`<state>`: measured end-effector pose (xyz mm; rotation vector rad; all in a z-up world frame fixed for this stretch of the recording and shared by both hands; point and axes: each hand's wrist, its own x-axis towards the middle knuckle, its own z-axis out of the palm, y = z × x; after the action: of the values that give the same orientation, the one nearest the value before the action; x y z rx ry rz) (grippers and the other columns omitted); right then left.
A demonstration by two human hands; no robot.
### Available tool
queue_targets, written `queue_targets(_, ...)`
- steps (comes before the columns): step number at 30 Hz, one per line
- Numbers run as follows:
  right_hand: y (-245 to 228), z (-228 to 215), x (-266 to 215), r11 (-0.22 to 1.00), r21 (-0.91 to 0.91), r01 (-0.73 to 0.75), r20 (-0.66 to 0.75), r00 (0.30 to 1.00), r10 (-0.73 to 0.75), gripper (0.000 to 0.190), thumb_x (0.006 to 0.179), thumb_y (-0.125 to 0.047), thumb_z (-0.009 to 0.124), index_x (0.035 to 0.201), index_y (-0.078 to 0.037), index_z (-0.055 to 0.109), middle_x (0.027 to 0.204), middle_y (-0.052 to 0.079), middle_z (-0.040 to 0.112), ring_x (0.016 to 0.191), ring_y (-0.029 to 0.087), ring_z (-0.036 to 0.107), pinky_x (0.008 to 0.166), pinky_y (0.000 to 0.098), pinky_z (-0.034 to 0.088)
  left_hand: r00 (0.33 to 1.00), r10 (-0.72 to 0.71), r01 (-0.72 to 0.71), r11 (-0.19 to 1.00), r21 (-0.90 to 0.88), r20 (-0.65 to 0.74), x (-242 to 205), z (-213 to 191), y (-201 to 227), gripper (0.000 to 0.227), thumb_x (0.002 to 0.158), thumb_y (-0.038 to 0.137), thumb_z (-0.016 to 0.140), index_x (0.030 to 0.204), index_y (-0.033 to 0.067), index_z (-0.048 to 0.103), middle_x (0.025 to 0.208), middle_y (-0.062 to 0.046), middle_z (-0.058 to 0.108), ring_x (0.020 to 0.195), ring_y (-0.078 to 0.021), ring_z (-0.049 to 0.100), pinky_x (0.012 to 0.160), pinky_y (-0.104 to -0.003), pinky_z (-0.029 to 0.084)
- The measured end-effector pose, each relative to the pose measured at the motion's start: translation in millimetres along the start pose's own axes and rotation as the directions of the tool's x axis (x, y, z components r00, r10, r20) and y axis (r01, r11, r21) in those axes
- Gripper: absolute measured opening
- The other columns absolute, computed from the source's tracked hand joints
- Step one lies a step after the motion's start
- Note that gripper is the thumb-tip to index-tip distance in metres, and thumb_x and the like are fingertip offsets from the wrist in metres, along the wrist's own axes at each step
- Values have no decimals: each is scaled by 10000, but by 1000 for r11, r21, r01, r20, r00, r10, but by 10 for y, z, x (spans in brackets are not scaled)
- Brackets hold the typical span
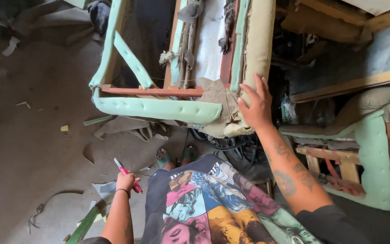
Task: Stripping old upholstery and foam from a chair frame using scissors
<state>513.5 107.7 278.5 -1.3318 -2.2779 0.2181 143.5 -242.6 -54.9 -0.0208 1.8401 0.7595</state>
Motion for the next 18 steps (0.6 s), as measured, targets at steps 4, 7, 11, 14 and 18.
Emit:
queue_targets(4, 59, 100, -105, 987, -160, -18, -106, 994, 1, 359, 903, -160, 735, 1257, -214, 764, 1573, 163, 476, 1435, 464, 410, 1143, 574, 356, 1000, 0, 0, 1000, -8, 7, 5, 100, 35, 449, 770, -33, 650, 1214, -21, 588, 892, -218, 676, 786, -387, 748, 770, -489, 599)
queue_targets(7, 118, 163, -127, 984, -178, -10, -147, 989, -17, 304, 905, -186, 726, 1189, -263, 803, 1558, 126, 510, 1413, 451, 451, 1123, 548, 386, 999, 45, -46, 999, 6, 23, -80, 239, 229, 451, 792, -7, 658, 1238, -16, 591, 918, -197, 675, 818, -358, 747, 810, -466, 591)
queue_targets(11, 188, 230, -115, 968, -251, 21, -212, 974, -76, 269, 881, -238, 749, 1125, -317, 831, 1528, 76, 563, 1375, 414, 522, 1072, 499, 448, 998, 47, -51, 991, 120, 36, -196, 418, 504, 477, 816, 98, 706, 1279, 80, 593, 955, -155, 735, 834, -305, 777, 892, -474, 577)
queue_targets(14, 230, 255, -108, 950, -309, 41, -220, 969, -114, 269, 870, -256, 758, 1118, -330, 832, 1507, 80, 580, 1354, 397, 548, 1052, 479, 471, 996, 61, -68, 990, 124, 60, -114, 436, 532, 407, 800, 96, 629, 1206, 111, 598, 748, -92, 715, 669, -270, 764, 618, -379, 596)
queue_targets(18, 235, 263, -94, 958, -286, 21, -223, 971, -88, 274, 848, -248, 769, 1105, -319, 836, 1493, 86, 589, 1350, 409, 545, 1045, 501, 468, 998, 30, -22, 988, -153, 48, -219, 483, 558, 393, 772, 34, 589, 1163, 75, 567, 821, -114, 630, 670, -249, 721, 522, -326, 547)
